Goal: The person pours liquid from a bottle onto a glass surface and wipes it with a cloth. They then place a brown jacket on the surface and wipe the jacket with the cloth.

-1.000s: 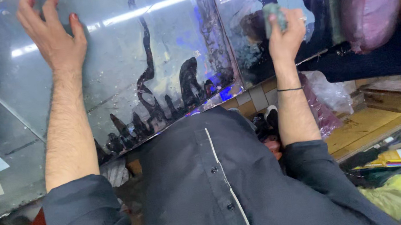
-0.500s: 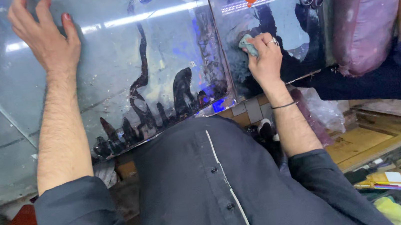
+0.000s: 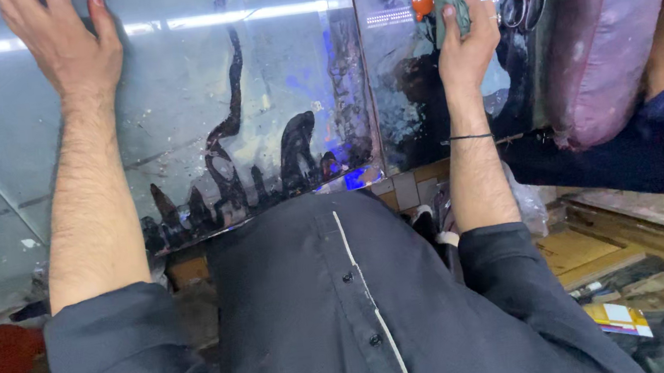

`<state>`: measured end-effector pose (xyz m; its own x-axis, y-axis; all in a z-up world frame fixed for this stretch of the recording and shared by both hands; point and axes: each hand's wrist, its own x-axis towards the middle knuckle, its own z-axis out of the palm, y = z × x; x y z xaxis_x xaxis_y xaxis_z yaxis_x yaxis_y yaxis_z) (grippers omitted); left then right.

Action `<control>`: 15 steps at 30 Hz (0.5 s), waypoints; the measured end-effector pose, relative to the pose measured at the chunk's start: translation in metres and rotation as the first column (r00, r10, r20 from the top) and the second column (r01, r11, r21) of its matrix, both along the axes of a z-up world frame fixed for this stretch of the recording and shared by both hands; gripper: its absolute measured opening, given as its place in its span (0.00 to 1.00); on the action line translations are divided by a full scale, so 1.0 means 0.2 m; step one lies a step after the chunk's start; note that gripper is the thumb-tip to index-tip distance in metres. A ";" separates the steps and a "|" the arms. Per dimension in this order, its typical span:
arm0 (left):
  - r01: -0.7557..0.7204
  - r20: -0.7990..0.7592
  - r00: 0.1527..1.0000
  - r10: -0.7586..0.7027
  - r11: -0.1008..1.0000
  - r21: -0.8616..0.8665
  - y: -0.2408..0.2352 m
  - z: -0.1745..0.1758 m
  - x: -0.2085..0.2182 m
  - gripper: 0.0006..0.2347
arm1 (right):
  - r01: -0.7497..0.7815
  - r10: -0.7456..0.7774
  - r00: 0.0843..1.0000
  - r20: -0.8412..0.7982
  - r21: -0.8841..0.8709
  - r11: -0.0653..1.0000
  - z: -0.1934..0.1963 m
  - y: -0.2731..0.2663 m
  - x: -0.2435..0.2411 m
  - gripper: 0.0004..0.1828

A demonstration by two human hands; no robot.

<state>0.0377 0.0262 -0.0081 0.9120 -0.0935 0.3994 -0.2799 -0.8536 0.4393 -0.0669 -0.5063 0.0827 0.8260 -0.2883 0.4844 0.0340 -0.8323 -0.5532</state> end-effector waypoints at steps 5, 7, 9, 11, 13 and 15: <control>0.006 -0.003 1.000 -0.006 0.999 -0.033 0.00 0.01 0.01 0.21 | -0.011 0.010 1.000 -0.013 -0.108 0.994 -0.05 -0.02 0.01 0.10; 0.003 0.005 1.000 -0.003 1.000 -0.027 0.00 0.00 0.01 0.20 | 0.004 -0.003 1.000 0.021 -0.077 0.997 -0.06 -0.04 0.00 0.10; 0.006 -0.002 1.000 -0.006 0.999 -0.051 0.01 -0.02 0.01 0.19 | 0.009 -0.011 0.995 0.101 0.020 1.000 -0.06 -0.06 -0.01 0.10; 0.017 -0.025 1.000 -0.019 0.995 -0.103 0.02 -0.04 0.01 0.19 | -0.072 0.033 0.997 0.069 0.691 0.719 -0.03 -0.08 -0.06 0.10; 0.014 0.032 0.999 -0.013 0.999 -0.035 0.02 -0.06 0.02 0.18 | -0.032 0.128 0.992 0.004 0.977 0.211 0.02 -0.09 -0.14 0.12; 0.012 0.084 0.996 -0.013 1.000 0.008 0.02 -0.08 0.03 0.17 | 0.128 0.291 0.955 -0.065 0.971 -0.202 0.07 -0.10 -0.23 0.15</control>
